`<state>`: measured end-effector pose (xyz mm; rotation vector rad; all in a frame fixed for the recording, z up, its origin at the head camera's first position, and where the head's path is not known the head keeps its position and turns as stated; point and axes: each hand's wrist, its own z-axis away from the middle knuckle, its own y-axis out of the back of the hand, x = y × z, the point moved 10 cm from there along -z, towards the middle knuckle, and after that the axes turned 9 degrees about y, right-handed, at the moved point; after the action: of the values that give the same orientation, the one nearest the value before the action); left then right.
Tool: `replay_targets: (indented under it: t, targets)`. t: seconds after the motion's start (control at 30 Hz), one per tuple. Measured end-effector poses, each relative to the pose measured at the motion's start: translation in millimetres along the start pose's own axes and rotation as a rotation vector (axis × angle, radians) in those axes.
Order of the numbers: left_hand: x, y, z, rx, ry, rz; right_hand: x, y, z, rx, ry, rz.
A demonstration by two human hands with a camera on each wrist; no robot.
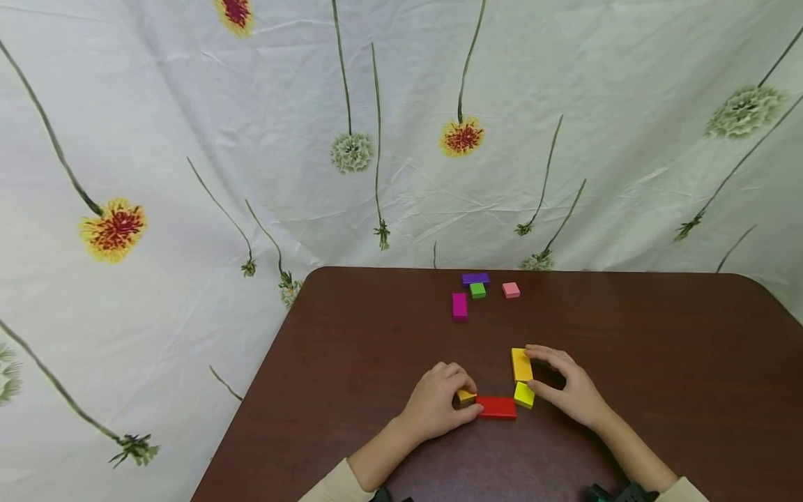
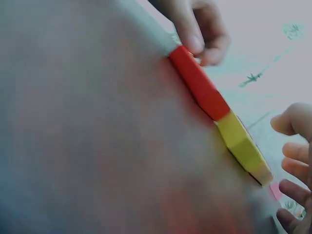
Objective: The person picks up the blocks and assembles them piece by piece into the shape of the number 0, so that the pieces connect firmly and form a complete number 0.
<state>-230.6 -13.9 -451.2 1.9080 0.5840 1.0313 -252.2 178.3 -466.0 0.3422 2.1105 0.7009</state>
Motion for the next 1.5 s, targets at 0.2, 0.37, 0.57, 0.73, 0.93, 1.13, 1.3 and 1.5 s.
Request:
replay_targets:
  t: [0.2,0.37,0.57,0.73,0.93,1.13,1.3,1.5]
  targets:
    - [0.6,-0.8,-0.3,-0.001,-0.005,0.000,-10,-5,12.0,0.018,0.032,0.073]
    - [0.4,-0.6,-1.0,-0.015,0.000,-0.005,-10,-9,13.9,0.021,0.034,0.088]
    - [-0.9,2.3,-1.6,-0.020,0.002,-0.006,-11,-11,11.3,0.017,0.049,0.130]
    - [-1.1,2.7,-1.1,-0.020,0.006,-0.008,-9,-12,11.0,0.008,0.038,0.138]
    - [0.0,2.6,-1.3,-0.003,0.004,-0.013,-7,-11,11.6,0.003,0.038,0.139]
    - [1.0,2.0,-1.5,0.005,0.006,-0.011,-7,-11,12.5,0.002,0.042,0.142]
    - [0.7,2.6,-1.1,0.008,0.004,0.016,-6,-11,12.6,-0.004,0.029,0.135]
    - [-3.5,17.9,-6.5,0.076,-0.018,0.094,-6,-11,11.9,-0.004,0.025,0.135]
